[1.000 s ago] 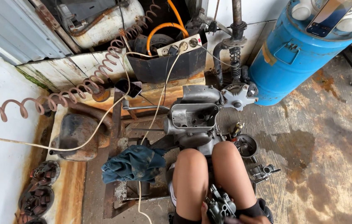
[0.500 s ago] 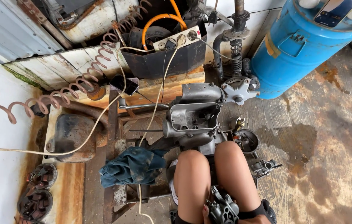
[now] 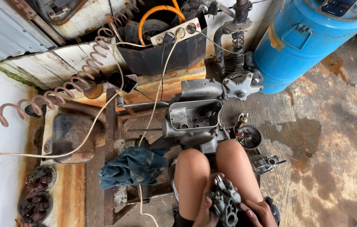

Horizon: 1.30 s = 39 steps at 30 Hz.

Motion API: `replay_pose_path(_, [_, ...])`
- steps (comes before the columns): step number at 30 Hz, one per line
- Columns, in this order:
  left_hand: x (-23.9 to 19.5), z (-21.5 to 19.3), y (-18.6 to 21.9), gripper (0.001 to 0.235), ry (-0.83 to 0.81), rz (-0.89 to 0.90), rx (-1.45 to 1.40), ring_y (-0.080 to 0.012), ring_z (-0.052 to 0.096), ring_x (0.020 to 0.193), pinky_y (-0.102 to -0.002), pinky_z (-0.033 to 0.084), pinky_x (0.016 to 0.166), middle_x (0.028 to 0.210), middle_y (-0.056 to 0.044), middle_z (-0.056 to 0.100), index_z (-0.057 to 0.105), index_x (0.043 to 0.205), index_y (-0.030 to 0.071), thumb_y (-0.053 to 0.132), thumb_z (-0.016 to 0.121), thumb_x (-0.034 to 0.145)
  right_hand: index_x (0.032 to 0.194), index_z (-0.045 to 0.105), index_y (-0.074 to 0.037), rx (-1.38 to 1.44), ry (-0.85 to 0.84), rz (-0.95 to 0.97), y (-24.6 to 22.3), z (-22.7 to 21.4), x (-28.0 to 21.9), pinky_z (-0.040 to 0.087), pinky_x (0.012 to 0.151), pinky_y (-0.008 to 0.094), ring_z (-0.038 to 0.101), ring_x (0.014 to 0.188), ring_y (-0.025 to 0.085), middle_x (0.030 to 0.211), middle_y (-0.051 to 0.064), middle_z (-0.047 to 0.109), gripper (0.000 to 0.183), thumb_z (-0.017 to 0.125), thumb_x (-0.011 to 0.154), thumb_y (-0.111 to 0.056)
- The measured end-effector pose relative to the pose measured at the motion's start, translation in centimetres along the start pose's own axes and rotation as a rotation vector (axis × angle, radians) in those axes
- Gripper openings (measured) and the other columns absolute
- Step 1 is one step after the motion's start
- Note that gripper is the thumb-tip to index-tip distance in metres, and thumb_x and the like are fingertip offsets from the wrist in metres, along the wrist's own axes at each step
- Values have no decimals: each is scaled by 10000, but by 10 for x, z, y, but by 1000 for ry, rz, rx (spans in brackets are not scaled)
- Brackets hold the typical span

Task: Cleaning a motorcycle carburetor using a small brush tool

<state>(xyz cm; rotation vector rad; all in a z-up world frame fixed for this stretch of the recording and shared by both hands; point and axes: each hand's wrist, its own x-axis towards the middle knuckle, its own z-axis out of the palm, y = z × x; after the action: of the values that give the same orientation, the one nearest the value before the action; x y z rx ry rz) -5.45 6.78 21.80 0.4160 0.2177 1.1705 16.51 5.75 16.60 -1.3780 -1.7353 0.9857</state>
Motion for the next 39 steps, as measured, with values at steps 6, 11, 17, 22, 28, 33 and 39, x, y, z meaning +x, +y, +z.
replay_pose_path(6, [116, -53, 12, 974, -91, 31, 23, -284, 633, 1172, -442, 556, 997, 1290, -120, 609, 436, 1430, 72, 579, 852, 709, 787, 505, -82, -13, 18, -61, -29, -2, 36, 327, 565, 361, 440, 569, 173, 666, 4, 418, 365, 435, 1052, -323])
replay_pose_path(11, [131, -34, 5, 876, 44, -110, -410, -441, 653, 1095, -562, 589, 923, 1249, -261, 621, 472, 1429, -31, 480, 762, 781, 846, 686, -76, 147, -19, 81, -66, -20, 65, 473, 609, 294, 666, 631, 148, 709, 12, 715, 420, 456, 1016, -385])
replay_pose_path(17, [123, -70, -6, 865, 839, -501, -373, -419, 615, 1149, -503, 548, 986, 1336, -341, 586, 400, 1519, -6, 626, 429, 929, 721, 517, -117, 90, 141, 150, -20, -16, 61, 306, 506, 321, 403, 543, 96, 619, -49, 426, 391, 477, 1031, -352])
replay_pose_path(22, [130, -75, -20, 677, 690, -415, -83, -267, 674, 891, -367, 613, 717, 1097, -156, 678, 567, 1335, 87, 515, 660, 819, 712, 482, -110, 147, 54, 127, -34, -31, 71, 286, 514, 322, 377, 541, 106, 615, -27, 417, 409, 457, 1057, -328])
replay_pose_path(28, [122, -104, -43, 935, 873, -419, -316, -271, 477, 1391, -434, 437, 1123, 1542, -161, 478, 464, 1500, 82, 385, 770, 670, 1234, 709, -118, -37, 84, 367, 19, -20, 51, 418, 784, 330, 567, 797, 154, 834, 34, 605, 394, 496, 1008, -359])
replay_pose_path(33, [127, -58, -14, 1127, 300, -218, -35, -223, 524, 1298, -324, 565, 944, 1547, -93, 432, 395, 1521, 236, 596, 841, 551, 955, 710, -53, 199, -201, 39, -45, -49, 79, 331, 552, 286, 378, 585, 94, 704, -30, 367, 340, 499, 1053, -301])
replay_pose_path(39, [127, -52, -11, 1015, 135, -57, 175, -219, 434, 1375, -365, 382, 1152, 1512, -89, 426, 383, 1495, 129, 643, 812, 732, 719, 485, -98, 325, 50, 162, -15, -35, 68, 249, 514, 297, 336, 580, 89, 658, -39, 370, 371, 540, 1048, -258])
